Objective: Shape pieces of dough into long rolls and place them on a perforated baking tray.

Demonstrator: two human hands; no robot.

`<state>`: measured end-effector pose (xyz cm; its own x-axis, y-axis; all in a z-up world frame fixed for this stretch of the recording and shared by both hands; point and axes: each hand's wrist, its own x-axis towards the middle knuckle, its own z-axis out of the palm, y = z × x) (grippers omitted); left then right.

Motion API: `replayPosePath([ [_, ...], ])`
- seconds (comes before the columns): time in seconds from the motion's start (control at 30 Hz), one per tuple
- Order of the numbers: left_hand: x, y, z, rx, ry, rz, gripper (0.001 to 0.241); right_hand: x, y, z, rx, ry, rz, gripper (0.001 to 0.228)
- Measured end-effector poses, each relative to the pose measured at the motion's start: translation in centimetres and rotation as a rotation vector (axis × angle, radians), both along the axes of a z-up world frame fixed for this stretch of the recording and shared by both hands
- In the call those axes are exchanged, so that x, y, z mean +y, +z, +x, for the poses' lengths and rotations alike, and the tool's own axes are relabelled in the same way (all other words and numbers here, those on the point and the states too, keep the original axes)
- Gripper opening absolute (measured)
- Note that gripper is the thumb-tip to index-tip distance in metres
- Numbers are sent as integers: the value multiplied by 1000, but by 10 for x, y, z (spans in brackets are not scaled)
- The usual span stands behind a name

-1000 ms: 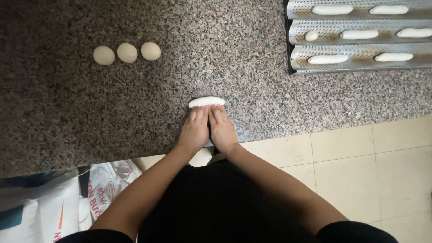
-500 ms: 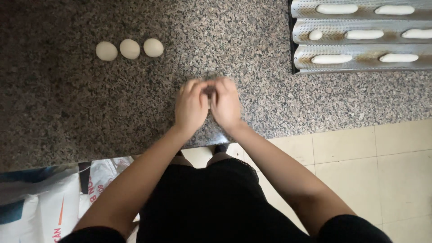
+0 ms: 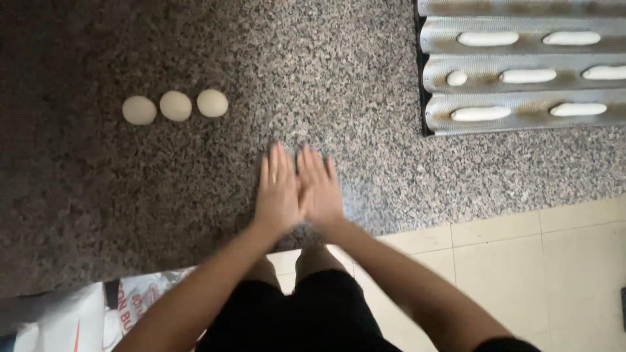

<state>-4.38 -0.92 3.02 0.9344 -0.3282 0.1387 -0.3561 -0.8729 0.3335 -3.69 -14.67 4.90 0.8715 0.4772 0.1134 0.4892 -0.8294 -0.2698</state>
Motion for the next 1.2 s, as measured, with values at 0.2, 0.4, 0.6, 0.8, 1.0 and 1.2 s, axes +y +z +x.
replayPosePath([
  [0.2, 5, -19, 104, -165, 102, 112, 88, 5, -1, 107, 149, -156, -288, 72],
  [0.4, 10, -10, -53, 44, -263, -215, 105, 3, 66, -64, 386, -144, 318, 66],
  [0.6, 11, -13, 74, -163, -156, -32, 89, -5, -12, 66, -5, 31, -153, 75],
  [0.8, 15, -9, 70, -67, -88, -29, 95, -4, -4, 61, -122, -79, -186, 65],
  [1.0, 17, 21, -50, 214, -348, -212, 102, -19, 15, -64, 121, 99, 34, 60],
  [1.2, 12, 0, 114, 147, -93, 57, 107, -25, -45, 125, -299, -47, -101, 73],
])
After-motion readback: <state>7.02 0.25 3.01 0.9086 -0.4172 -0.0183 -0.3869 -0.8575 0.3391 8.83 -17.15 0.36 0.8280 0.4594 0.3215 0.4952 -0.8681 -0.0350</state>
